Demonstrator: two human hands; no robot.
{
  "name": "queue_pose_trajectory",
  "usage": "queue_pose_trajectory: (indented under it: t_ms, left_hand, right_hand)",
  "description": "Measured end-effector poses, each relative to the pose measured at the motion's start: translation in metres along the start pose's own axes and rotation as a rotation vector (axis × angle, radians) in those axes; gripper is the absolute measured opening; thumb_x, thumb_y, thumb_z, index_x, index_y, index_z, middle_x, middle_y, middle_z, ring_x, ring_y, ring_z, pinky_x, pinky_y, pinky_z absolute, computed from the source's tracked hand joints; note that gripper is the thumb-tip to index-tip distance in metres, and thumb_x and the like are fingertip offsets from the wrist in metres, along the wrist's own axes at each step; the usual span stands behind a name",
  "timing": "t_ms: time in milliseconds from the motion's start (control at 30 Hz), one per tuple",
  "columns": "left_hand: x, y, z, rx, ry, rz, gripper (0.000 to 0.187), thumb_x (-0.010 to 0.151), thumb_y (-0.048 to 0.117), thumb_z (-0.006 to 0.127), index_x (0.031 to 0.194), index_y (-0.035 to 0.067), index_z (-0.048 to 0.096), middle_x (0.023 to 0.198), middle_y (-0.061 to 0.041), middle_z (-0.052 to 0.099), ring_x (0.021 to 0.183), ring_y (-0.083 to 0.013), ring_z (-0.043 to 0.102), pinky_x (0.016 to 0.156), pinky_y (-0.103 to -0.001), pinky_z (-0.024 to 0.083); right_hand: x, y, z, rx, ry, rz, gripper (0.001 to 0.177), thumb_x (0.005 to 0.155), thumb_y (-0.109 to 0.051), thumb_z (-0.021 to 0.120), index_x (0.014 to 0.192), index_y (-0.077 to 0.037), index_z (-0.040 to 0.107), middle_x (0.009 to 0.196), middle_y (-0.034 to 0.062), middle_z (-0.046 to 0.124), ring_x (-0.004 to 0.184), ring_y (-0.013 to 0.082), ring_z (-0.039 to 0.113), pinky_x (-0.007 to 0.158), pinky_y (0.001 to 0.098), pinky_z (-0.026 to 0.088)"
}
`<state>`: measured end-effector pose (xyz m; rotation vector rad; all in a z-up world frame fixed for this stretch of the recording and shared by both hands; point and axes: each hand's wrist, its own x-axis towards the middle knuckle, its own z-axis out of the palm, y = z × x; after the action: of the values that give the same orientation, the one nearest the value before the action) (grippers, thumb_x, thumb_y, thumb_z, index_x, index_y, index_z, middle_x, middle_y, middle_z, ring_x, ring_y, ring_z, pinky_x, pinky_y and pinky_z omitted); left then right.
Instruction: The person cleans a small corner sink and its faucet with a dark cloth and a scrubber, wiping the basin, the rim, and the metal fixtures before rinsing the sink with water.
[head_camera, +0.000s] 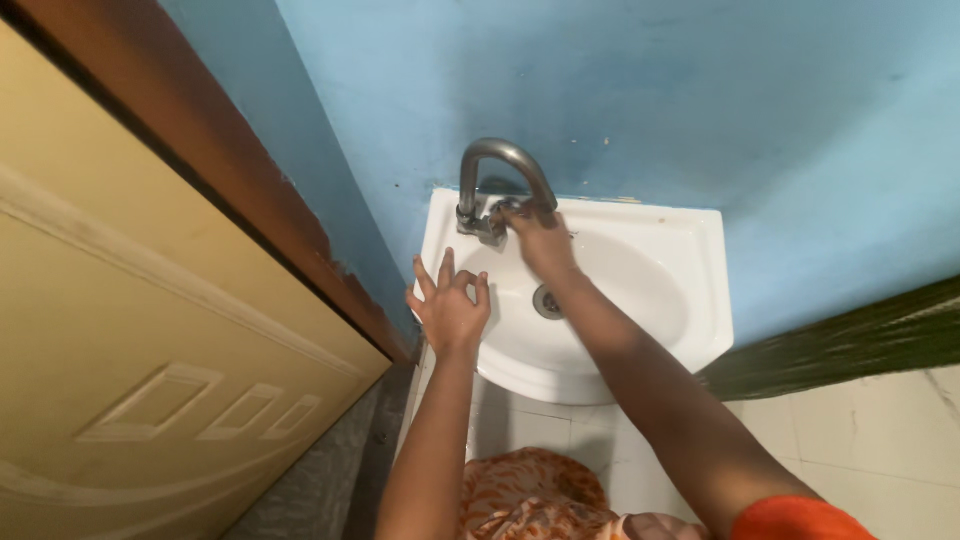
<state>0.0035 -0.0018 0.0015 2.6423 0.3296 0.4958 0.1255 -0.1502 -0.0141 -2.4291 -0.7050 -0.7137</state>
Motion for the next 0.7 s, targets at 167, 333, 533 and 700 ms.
queue_pose_trajectory:
  t_ms: [167,333,533,700]
  left_hand:
    - [-0.003,-0.001,-0.003,-0.046,-0.007,0.009,0.033,0.096,0.04,0.058,0.085,0.016,0.079,0.152,-0.003,0.053,0.153,-0.0387,0.02,0.118,-0.062,0.016]
    - [-0.004,-0.003,-0.006,-0.1,0.025,0.026,0.035,0.097,0.039,0.058,0.083,0.014,0.078,0.145,-0.001,0.062,0.153,-0.0386,0.022,0.119,-0.06,0.016]
    - [-0.004,-0.007,-0.004,-0.143,0.008,0.013,0.036,0.102,0.039,0.055,0.104,0.012,0.078,0.127,0.001,0.07,0.155,-0.0376,0.023,0.123,-0.058,0.016]
    - [-0.006,-0.013,0.002,-0.205,0.057,0.038,0.037,0.103,0.038,0.051,0.108,0.011,0.075,0.135,-0.001,0.067,0.153,-0.038,0.025,0.121,-0.059,0.015]
  right_hand:
    - [-0.041,0.036,-0.034,-0.147,0.086,0.255,0.028,0.096,-0.009,0.067,0.116,-0.025,0.078,0.104,0.0128,0.062,0.095,0.0331,0.064,0.082,0.0458,0.053]
    - [-0.077,0.071,-0.063,-0.182,0.227,0.494,0.033,0.088,-0.009,0.069,0.12,-0.015,0.073,0.11,0.0136,0.06,0.094,0.0344,0.066,0.083,0.045,0.056]
    - [-0.068,0.07,-0.017,-0.143,0.162,0.505,0.052,0.08,-0.011,0.074,0.129,-0.005,0.058,0.115,0.0203,0.058,0.091,0.0423,0.065,0.077,0.0504,0.054]
    - [-0.065,0.056,0.099,1.045,0.156,0.849,0.043,0.089,-0.026,0.069,0.118,-0.003,0.047,0.094,0.0169,0.064,0.081,0.0348,0.071,0.07,0.0453,0.057]
